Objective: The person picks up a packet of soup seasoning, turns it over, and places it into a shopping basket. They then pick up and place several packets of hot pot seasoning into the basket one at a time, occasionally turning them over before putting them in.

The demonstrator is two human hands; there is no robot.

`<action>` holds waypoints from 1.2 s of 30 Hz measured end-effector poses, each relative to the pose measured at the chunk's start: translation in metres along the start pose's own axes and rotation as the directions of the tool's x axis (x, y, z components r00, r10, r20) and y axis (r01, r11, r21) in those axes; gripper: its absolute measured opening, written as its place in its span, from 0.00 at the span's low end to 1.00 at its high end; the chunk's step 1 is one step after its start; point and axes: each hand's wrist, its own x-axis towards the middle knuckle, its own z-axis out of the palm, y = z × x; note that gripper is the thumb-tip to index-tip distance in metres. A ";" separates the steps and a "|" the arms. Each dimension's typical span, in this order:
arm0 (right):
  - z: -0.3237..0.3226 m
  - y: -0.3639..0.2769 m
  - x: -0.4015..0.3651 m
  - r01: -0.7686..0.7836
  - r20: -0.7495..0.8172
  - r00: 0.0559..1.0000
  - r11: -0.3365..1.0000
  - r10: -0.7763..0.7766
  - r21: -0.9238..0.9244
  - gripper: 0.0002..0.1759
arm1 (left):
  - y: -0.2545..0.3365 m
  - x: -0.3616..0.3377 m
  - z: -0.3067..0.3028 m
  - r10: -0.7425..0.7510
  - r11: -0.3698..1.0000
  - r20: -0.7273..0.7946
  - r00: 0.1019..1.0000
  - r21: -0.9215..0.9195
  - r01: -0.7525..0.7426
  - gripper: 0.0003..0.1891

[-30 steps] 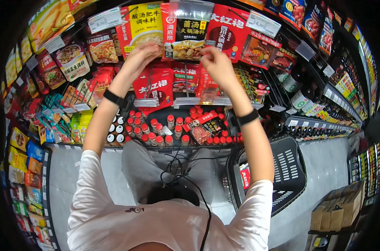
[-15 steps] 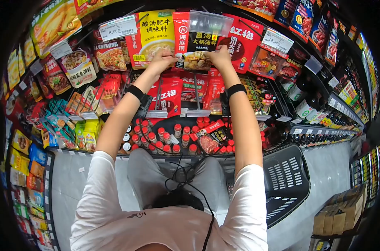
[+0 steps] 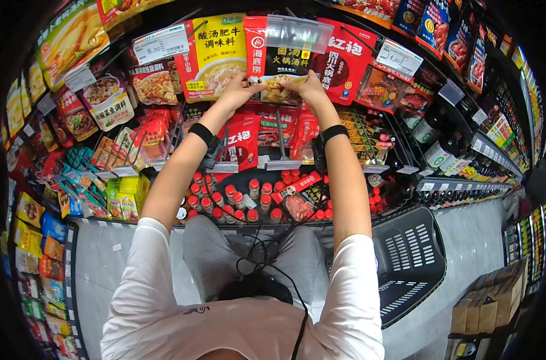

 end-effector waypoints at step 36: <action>0.033 -0.065 -0.125 0.177 -0.005 0.984 0.974 -0.178 0.139 0.26 | 0.078 -0.109 -0.013 0.271 0.960 0.134 0.953 0.040 -0.278 0.41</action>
